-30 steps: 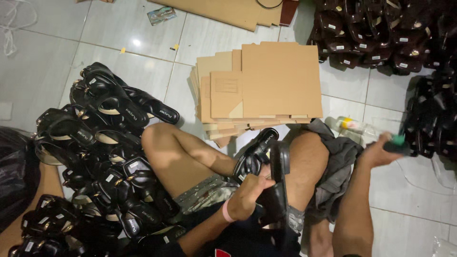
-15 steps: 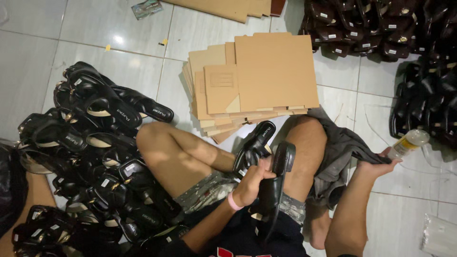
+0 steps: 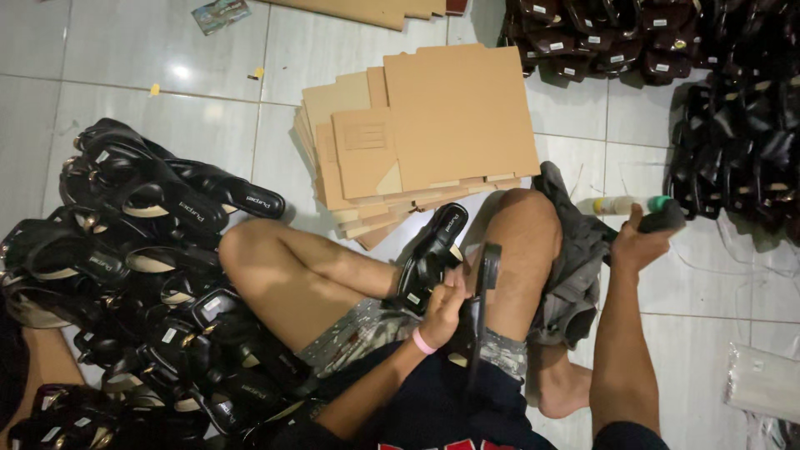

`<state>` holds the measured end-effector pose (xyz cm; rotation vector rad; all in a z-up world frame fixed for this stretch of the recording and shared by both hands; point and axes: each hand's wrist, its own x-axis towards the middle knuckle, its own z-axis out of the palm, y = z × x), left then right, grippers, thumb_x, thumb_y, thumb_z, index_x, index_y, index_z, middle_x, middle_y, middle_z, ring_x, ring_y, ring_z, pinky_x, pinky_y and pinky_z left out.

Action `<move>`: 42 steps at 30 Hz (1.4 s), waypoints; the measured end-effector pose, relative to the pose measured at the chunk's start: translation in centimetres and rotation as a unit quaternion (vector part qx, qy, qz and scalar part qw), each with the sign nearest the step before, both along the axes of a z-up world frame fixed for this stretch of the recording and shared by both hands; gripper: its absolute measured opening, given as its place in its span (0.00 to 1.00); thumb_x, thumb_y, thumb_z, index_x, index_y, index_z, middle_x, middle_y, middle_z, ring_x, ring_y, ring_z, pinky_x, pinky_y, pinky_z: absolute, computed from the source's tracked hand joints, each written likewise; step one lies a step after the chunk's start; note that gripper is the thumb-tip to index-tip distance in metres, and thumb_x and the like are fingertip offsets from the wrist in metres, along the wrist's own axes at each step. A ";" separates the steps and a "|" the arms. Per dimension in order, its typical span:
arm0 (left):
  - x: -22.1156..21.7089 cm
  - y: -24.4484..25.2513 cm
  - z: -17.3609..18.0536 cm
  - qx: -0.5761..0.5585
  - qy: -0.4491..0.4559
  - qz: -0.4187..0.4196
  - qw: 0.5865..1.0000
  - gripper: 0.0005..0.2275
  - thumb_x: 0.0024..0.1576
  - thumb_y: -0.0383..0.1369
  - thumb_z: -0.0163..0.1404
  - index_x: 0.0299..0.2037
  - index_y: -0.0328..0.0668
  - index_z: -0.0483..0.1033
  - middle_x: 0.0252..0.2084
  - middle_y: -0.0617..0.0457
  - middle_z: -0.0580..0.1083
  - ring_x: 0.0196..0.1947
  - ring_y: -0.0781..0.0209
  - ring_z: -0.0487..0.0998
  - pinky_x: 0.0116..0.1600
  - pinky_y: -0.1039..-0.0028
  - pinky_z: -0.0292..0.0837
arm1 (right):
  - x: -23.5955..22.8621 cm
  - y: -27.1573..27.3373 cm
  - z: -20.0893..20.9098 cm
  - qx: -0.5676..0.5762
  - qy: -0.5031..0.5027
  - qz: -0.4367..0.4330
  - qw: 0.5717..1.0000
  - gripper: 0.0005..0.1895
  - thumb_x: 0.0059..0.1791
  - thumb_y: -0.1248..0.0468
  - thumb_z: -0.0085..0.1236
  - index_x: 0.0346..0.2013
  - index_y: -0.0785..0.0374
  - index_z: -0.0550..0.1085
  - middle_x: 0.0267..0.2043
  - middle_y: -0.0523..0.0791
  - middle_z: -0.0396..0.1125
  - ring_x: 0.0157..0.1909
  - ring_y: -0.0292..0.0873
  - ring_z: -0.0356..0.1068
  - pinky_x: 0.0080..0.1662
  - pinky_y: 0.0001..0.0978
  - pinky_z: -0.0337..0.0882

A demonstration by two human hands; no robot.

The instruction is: The person sits on the floor and wipes a black sandal with a cloth. They clean the sole, straps, and upper surfaces of the sandal, then place it on a pile of other sandals.

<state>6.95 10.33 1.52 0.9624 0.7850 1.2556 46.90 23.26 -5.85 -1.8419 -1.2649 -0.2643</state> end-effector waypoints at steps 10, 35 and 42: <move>0.8 -1.0 -3.6 -0.053 0.075 0.012 0.996 0.25 0.70 0.39 0.40 0.20 0.30 0.69 0.17 0.54 0.65 0.23 0.70 0.65 0.34 0.72 0.60 | -0.8 -0.2 1.6 -0.039 -0.033 -0.027 0.998 0.13 0.58 0.66 0.59 0.54 0.71 0.72 0.43 0.57 0.73 0.42 0.61 0.73 0.46 0.50 0.71; -0.9 -0.1 4.0 0.032 0.210 -0.013 0.977 0.19 0.66 0.28 0.44 0.20 0.29 0.63 0.18 0.44 0.63 0.16 0.57 0.65 0.26 0.66 0.55 | -24.6 -20.8 16.9 -0.112 -0.114 0.376 0.913 0.09 0.38 0.62 0.74 0.25 0.47 0.78 0.20 0.42 0.58 0.20 0.44 0.61 0.24 0.36 0.61; -1.0 -0.7 4.4 0.024 0.224 -0.007 0.974 0.20 0.68 0.28 0.44 0.20 0.27 0.62 0.18 0.42 0.61 0.15 0.55 0.63 0.26 0.65 0.55 | -24.7 -22.3 16.7 -0.057 -0.106 0.395 0.911 0.09 0.36 0.68 0.74 0.24 0.57 0.78 0.18 0.42 0.57 0.18 0.43 0.60 0.23 0.34 0.61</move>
